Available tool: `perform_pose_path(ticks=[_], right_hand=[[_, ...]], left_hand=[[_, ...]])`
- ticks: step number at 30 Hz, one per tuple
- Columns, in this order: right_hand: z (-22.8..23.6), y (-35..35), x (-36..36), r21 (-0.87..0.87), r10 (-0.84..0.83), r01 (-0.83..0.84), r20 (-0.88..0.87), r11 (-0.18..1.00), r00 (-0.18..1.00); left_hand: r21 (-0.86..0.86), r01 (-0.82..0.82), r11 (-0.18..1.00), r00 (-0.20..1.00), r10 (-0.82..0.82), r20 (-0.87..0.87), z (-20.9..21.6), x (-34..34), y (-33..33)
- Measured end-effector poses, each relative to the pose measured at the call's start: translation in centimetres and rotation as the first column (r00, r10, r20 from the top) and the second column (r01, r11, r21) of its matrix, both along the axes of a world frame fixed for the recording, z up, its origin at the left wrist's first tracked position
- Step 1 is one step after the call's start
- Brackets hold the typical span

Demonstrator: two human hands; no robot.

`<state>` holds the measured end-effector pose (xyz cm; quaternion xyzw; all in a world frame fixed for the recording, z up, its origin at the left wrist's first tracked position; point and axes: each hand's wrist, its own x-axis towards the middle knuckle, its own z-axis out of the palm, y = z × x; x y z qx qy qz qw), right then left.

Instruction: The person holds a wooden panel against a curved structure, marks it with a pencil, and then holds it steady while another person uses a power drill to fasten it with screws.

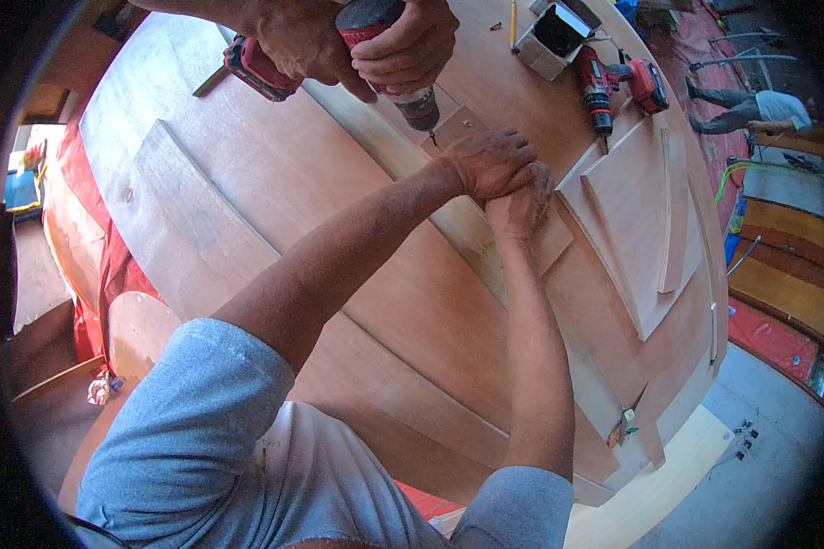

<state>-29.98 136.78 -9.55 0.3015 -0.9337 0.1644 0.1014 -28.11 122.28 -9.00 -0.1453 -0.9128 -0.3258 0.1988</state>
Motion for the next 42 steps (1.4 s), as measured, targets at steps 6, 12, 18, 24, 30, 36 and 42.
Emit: perform_pose_path(ticks=[6, 12, 18, 24, 30, 36, 42], right_hand=[[0.2, -0.2, 0.0, -0.046, 0.007, -0.007, -0.002, 0.999, 1.0], [-0.4, 0.2, -0.1, -0.093, 0.023, -0.018, 0.058, 0.996, 0.998], [0.2, 0.1, 0.0, 0.009, -0.018, 0.017, 0.052, 1.0, 0.998], [0.5, -0.1, 0.2, -0.042, 0.044, -0.044, -0.019, 0.998, 0.999], [-0.5, 0.0, -0.1, 0.007, -0.024, 0.024, -0.014, 1.0, 1.0], [-0.6, 0.4, -0.4, 0.023, 0.013, -0.013, 0.004, 1.0, 1.0], [-0.5, 0.1, -0.4, -0.013, -0.041, 0.041, 0.036, 0.999, 0.999]], left_hand=[[0.028, -0.009, 1.0, 1.0, 0.008, 0.022, -0.3, -0.3, 0.2], [-0.005, -0.027, 1.0, 0.999, 0.027, 0.032, -0.3, -0.4, 0.0], [-0.033, 0.026, 0.999, 0.998, -0.024, 0.066, -0.3, -0.4, 0.1], [0.03, -0.009, 1.0, 0.997, 0.007, 0.074, -0.3, -0.4, 0.3], [-0.049, 0.048, 0.998, 0.998, -0.046, 0.032, 0.2, -0.2, -0.2], [-0.018, 0.026, 0.999, 0.999, -0.026, 0.045, 0.5, -0.2, -0.1], [-0.062, 0.038, 0.997, 0.999, -0.037, 0.02, 0.1, -0.3, -0.1]])
